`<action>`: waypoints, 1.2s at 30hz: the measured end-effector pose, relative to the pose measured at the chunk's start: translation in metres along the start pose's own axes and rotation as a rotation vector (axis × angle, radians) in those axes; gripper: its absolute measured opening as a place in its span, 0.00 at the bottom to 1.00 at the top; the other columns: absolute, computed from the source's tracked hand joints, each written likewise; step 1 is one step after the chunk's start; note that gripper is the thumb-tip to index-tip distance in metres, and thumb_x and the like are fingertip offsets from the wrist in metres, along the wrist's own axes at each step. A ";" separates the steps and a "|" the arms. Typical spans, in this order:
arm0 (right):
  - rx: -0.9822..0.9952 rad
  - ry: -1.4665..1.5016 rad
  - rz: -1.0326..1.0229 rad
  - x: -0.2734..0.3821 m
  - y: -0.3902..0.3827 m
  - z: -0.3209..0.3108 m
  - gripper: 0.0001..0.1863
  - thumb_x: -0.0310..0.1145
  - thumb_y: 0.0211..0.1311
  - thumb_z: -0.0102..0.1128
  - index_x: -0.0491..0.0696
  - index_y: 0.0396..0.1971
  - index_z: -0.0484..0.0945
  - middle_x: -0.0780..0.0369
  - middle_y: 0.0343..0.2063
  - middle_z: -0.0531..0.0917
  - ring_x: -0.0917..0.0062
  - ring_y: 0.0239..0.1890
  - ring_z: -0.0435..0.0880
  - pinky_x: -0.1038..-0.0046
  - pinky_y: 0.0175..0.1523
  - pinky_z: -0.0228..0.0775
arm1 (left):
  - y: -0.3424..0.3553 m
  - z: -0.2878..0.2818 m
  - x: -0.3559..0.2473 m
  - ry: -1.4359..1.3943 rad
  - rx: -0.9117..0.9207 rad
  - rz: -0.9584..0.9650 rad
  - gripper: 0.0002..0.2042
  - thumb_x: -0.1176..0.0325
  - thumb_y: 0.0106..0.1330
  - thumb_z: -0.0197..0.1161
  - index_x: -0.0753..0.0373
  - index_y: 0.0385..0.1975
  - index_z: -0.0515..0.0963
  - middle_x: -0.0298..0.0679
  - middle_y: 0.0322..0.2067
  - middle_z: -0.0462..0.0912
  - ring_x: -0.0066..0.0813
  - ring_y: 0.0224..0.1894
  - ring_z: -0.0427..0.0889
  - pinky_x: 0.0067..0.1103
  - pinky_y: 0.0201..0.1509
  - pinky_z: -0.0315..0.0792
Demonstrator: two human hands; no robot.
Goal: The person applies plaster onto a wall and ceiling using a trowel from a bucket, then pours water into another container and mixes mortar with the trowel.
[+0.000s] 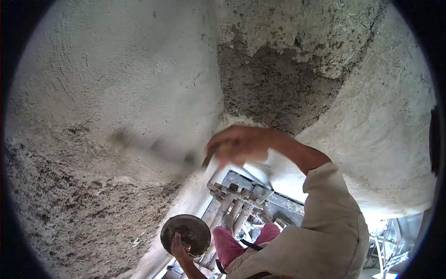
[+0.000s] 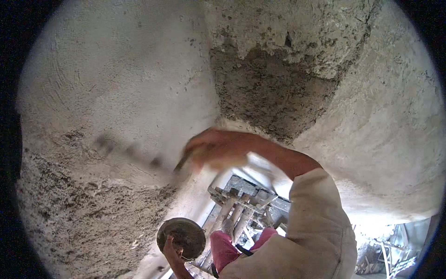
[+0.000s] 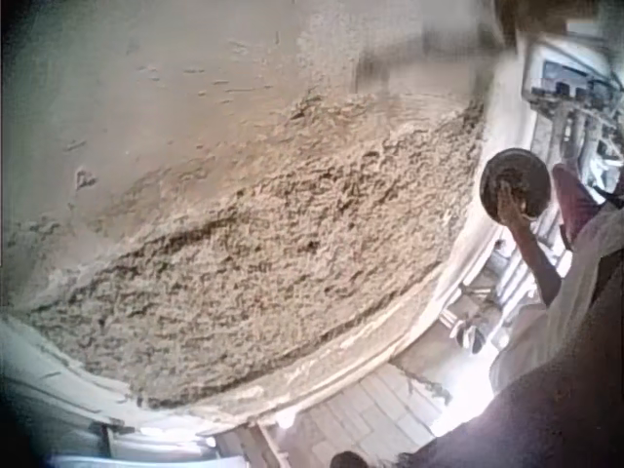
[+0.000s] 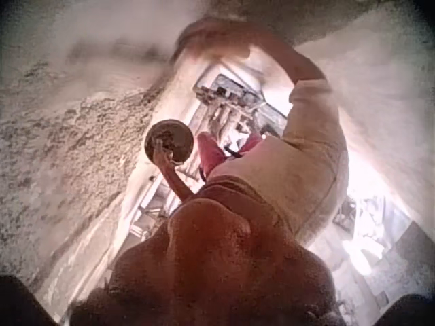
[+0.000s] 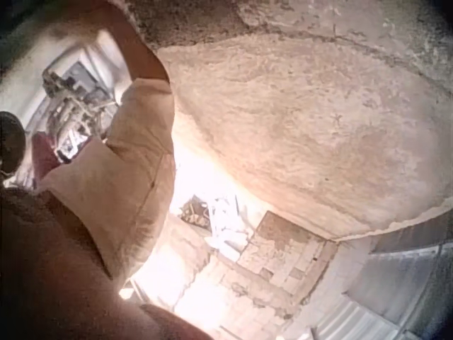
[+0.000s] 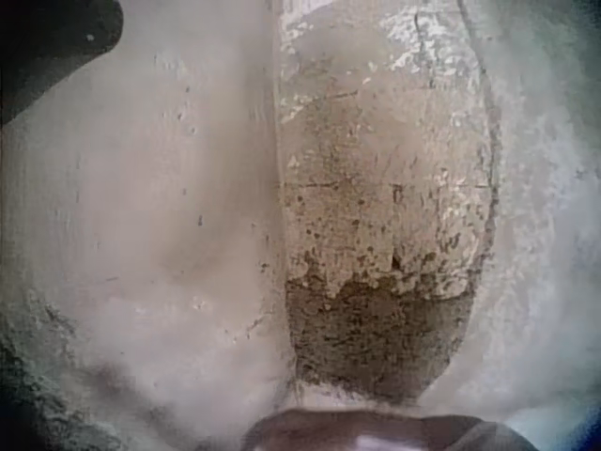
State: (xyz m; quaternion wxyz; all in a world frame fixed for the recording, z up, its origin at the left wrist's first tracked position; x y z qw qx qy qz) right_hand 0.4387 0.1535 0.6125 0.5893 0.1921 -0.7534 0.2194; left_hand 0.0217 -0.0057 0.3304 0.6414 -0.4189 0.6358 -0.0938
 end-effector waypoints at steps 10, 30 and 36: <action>-1.032 -0.730 0.080 0.020 -0.224 -0.184 0.26 0.51 0.65 0.63 0.49 0.54 0.76 0.59 0.38 0.83 0.76 0.38 0.83 0.70 0.36 0.80 | -0.060 0.028 -0.012 -0.083 -0.081 0.053 0.17 0.50 0.61 0.70 0.56 0.38 0.80 0.30 0.29 0.81 0.16 0.19 0.69 0.17 0.21 0.67; 0.142 -1.628 0.307 -0.138 -0.197 0.070 0.18 0.28 0.58 0.58 0.45 0.50 0.75 0.56 0.36 0.80 0.69 0.34 0.84 0.68 0.35 0.78 | -0.248 0.191 -0.027 -0.368 0.405 0.083 0.19 0.65 0.68 0.63 0.66 0.55 0.74 0.22 0.23 0.72 0.09 0.21 0.65 0.13 0.23 0.60; -0.086 -1.344 0.614 -0.165 -0.205 0.064 0.13 0.32 0.62 0.57 0.46 0.46 0.74 0.51 0.37 0.81 0.60 0.35 0.86 0.58 0.36 0.79 | -0.265 0.209 -0.039 -0.217 0.668 0.228 0.19 0.72 0.66 0.65 0.70 0.55 0.73 0.22 0.19 0.64 0.07 0.22 0.61 0.13 0.24 0.56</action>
Point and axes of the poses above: each hand's wrist, its own y-axis towards the middle knuckle, its own z-axis out of the palm, x = y × z, the point moved 5 cm from there along y, towards the middle knuckle
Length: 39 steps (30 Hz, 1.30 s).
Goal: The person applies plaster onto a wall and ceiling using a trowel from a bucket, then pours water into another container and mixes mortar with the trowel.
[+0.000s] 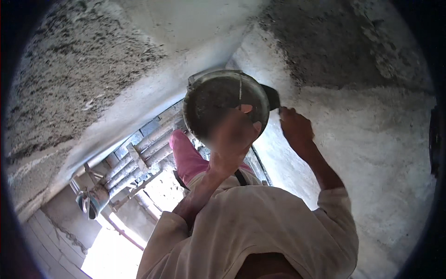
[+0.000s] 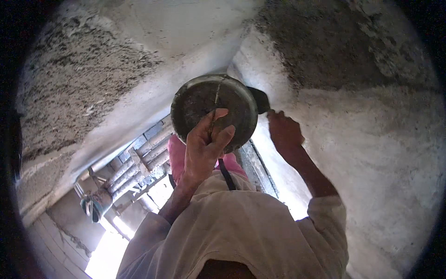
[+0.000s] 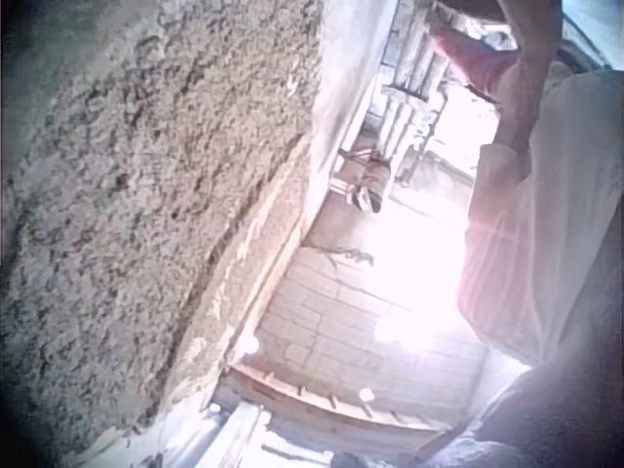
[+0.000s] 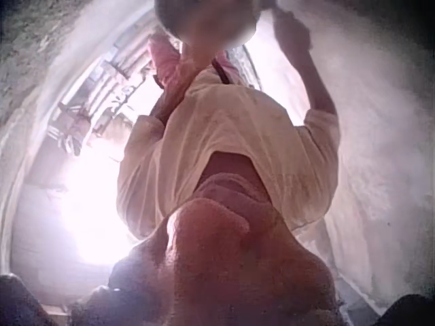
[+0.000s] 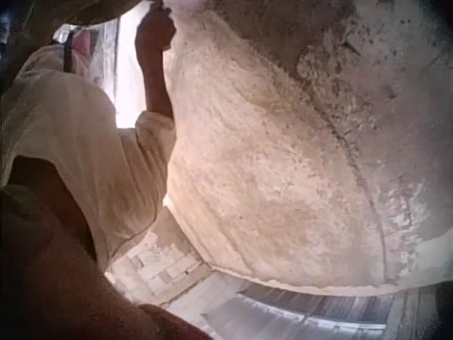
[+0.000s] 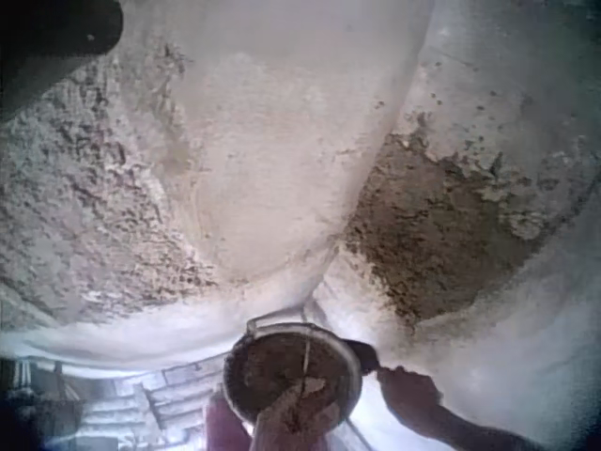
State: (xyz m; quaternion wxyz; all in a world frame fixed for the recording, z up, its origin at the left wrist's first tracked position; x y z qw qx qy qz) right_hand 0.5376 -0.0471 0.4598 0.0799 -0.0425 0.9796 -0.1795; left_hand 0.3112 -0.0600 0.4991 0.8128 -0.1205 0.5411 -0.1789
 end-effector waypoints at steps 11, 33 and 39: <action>-0.071 -0.204 -0.113 0.045 -0.028 0.013 0.10 0.33 0.65 0.54 0.50 0.45 0.73 0.60 0.31 0.80 0.67 0.29 0.85 0.67 0.30 0.79 | 0.011 -0.021 0.021 0.293 0.007 0.098 0.20 0.73 0.64 0.66 0.69 0.54 0.72 0.23 0.20 0.64 0.10 0.22 0.60 0.13 0.26 0.58; 0.188 0.598 -0.211 0.113 0.000 0.049 0.18 0.41 0.55 0.63 0.50 0.44 0.75 0.51 0.31 0.84 0.53 0.37 0.85 0.54 0.42 0.76 | -0.010 -0.076 0.009 0.129 -0.191 0.042 0.22 0.72 0.60 0.67 0.71 0.54 0.72 0.24 0.18 0.68 0.10 0.21 0.61 0.13 0.23 0.58; 0.182 0.533 -0.106 0.061 0.001 0.012 0.18 0.40 0.55 0.60 0.49 0.44 0.74 0.51 0.31 0.84 0.53 0.37 0.84 0.53 0.43 0.75 | -0.007 -0.083 -0.014 -0.072 -0.247 0.018 0.21 0.65 0.66 0.61 0.68 0.56 0.74 0.25 0.23 0.71 0.12 0.21 0.65 0.14 0.23 0.60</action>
Point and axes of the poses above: each hand's wrist, its own y-axis towards the middle knuckle, its own z-axis out of the palm, x = y × z, the point moved 5 cm from there along y, towards the middle knuckle
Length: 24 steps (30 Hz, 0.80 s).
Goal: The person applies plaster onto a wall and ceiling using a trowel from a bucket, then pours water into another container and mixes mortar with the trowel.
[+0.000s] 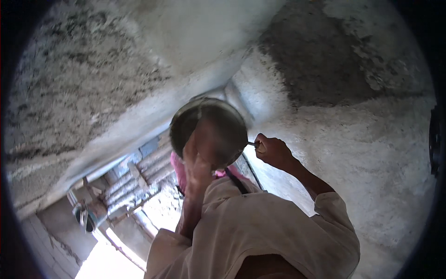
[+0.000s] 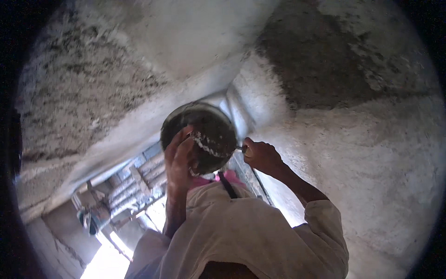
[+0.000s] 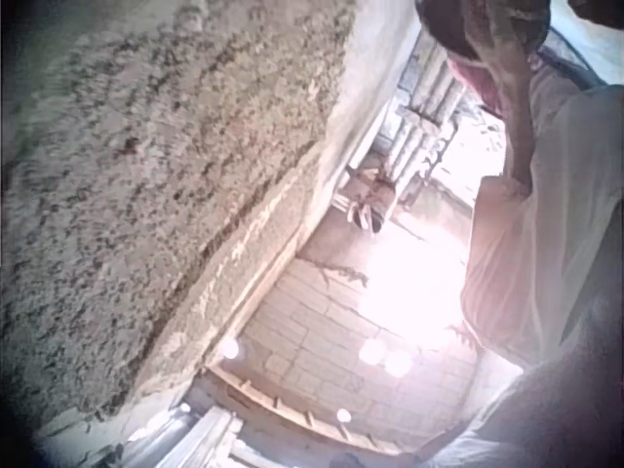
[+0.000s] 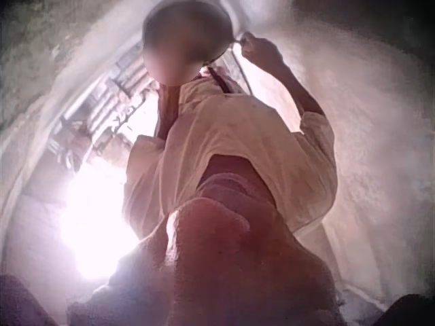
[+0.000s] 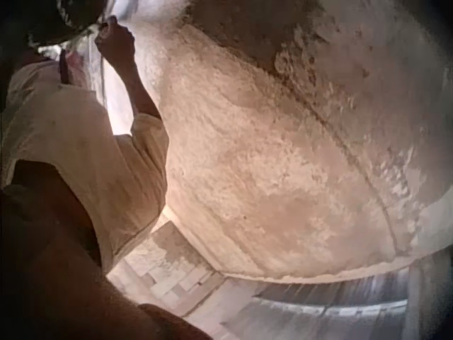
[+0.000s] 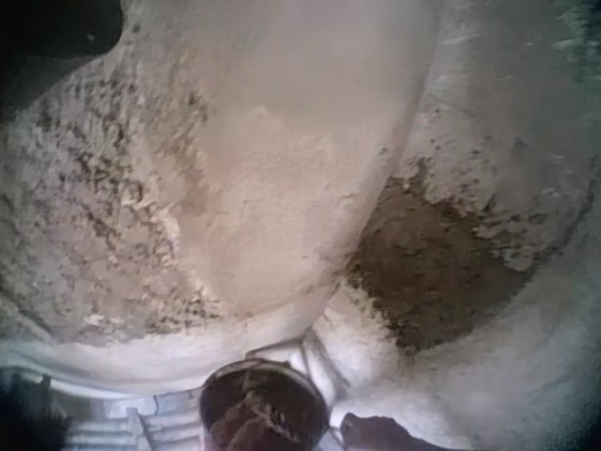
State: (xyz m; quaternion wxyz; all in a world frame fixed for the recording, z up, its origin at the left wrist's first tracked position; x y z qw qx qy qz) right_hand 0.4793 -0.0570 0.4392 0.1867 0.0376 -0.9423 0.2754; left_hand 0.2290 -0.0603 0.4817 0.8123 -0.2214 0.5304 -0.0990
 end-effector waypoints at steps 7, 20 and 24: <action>-0.089 0.071 -0.323 0.044 -0.057 -0.144 0.17 0.37 0.56 0.66 0.48 0.44 0.78 0.56 0.36 0.84 0.61 0.38 0.85 0.61 0.43 0.75 | -0.005 -0.020 0.000 -0.046 -0.163 0.110 0.19 0.60 0.68 0.58 0.65 0.54 0.74 0.23 0.19 0.63 0.10 0.19 0.61 0.14 0.18 0.55; -0.495 0.671 0.008 -0.064 -0.095 -0.326 0.27 0.39 0.66 0.60 0.46 0.62 0.71 0.61 0.39 0.84 0.76 0.35 0.82 0.71 0.40 0.78 | -0.030 -0.051 -0.002 0.140 -0.451 0.023 0.16 0.57 0.67 0.59 0.61 0.45 0.81 0.30 0.31 0.80 0.18 0.27 0.74 0.17 0.27 0.68; -1.264 0.593 0.027 -0.190 -0.242 -0.369 0.29 0.49 0.68 0.56 0.49 0.63 0.71 0.63 0.49 0.79 0.79 0.47 0.78 0.74 0.47 0.74 | -0.033 -0.053 -0.005 0.066 -0.389 0.083 0.13 0.56 0.65 0.62 0.57 0.41 0.82 0.24 0.22 0.68 0.13 0.20 0.62 0.13 0.20 0.57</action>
Point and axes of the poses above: each hand's wrist, its own y-axis towards the middle knuckle, its own z-axis out of the palm, x = y × z, the point moved 5 cm from there along y, towards the middle knuckle
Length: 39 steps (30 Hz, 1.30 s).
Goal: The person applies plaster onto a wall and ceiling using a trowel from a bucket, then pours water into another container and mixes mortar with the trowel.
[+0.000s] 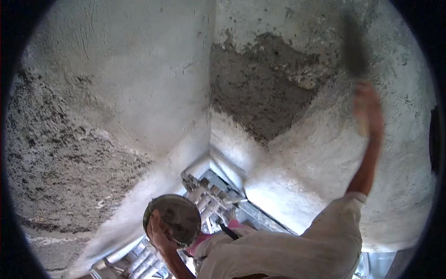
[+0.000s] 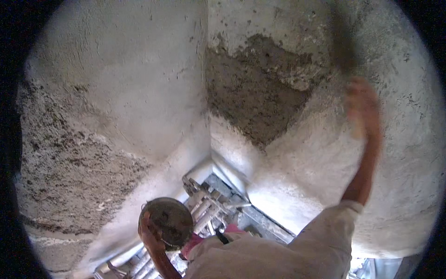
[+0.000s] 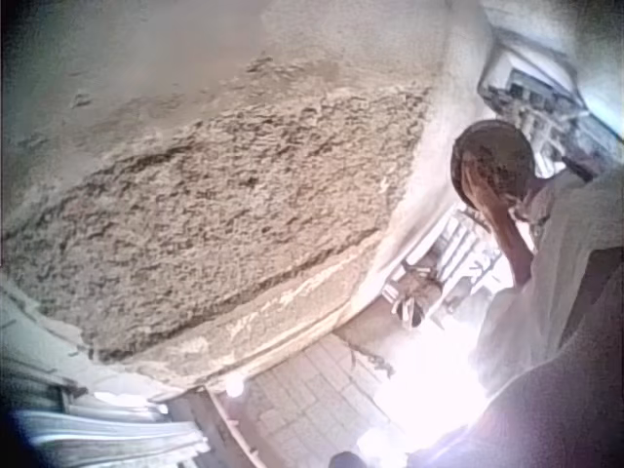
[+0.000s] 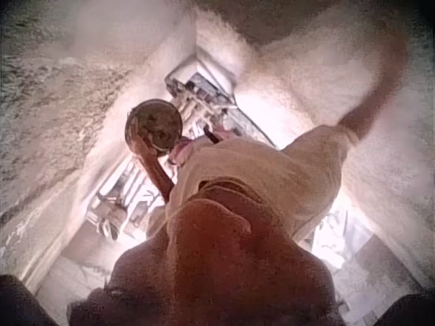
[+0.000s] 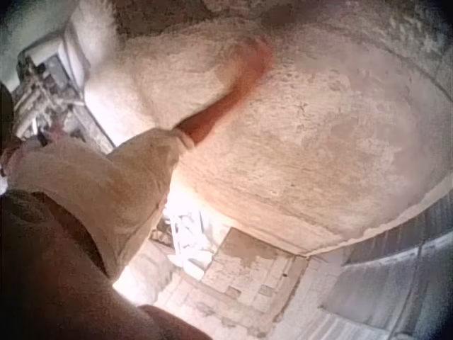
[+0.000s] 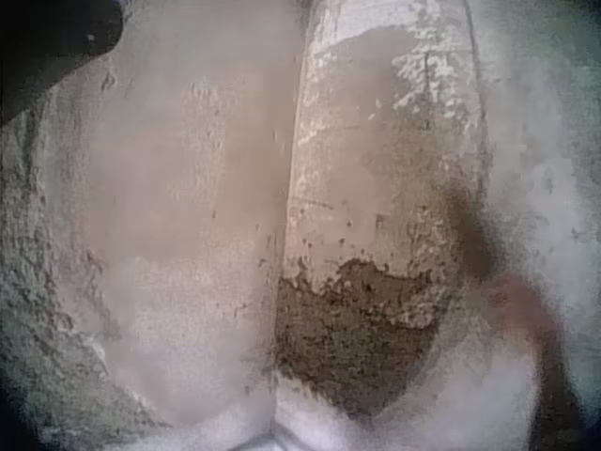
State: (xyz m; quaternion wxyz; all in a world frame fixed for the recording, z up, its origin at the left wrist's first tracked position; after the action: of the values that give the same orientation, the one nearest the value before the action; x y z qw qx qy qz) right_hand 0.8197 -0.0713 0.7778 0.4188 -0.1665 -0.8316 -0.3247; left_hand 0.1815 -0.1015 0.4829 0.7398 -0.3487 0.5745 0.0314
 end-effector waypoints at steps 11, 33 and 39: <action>0.775 -0.900 -0.254 -0.001 -0.184 0.140 0.16 0.32 0.63 0.60 0.47 0.51 0.77 0.56 0.47 0.81 0.65 0.47 0.82 0.63 0.53 0.75 | 0.012 0.049 0.032 -0.089 0.295 -0.094 0.09 0.57 0.66 0.65 0.53 0.38 0.81 0.19 0.19 0.64 0.07 0.18 0.60 0.12 0.17 0.53; 1.277 -0.568 -0.025 -0.084 -0.353 0.337 0.19 0.42 0.58 0.62 0.49 0.46 0.77 0.51 0.33 0.85 0.55 0.39 0.86 0.55 0.44 0.77 | -0.069 0.141 0.026 -0.036 0.726 -0.019 0.27 0.74 0.64 0.64 0.74 0.61 0.62 0.25 0.22 0.65 0.10 0.26 0.63 0.13 0.28 0.61; 1.123 -0.511 0.005 -0.083 -0.331 0.319 0.18 0.42 0.58 0.63 0.49 0.45 0.76 0.52 0.31 0.85 0.55 0.36 0.86 0.56 0.41 0.77 | -0.033 0.113 0.025 -0.017 0.507 -0.062 0.24 0.75 0.63 0.63 0.74 0.58 0.69 0.24 0.22 0.67 0.09 0.23 0.63 0.12 0.23 0.59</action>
State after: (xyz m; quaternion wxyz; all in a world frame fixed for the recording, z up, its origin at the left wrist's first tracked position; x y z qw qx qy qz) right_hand 0.4995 -0.0981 0.4387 0.2308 0.0050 -0.9491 0.2141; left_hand 0.2981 -0.0725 0.4879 0.8091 -0.1695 0.5466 -0.1334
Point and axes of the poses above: each hand's wrist, its own y-axis towards the middle knuckle, its own z-axis out of the palm, x = y × z, the point moved 5 cm from there along y, towards the middle knuckle
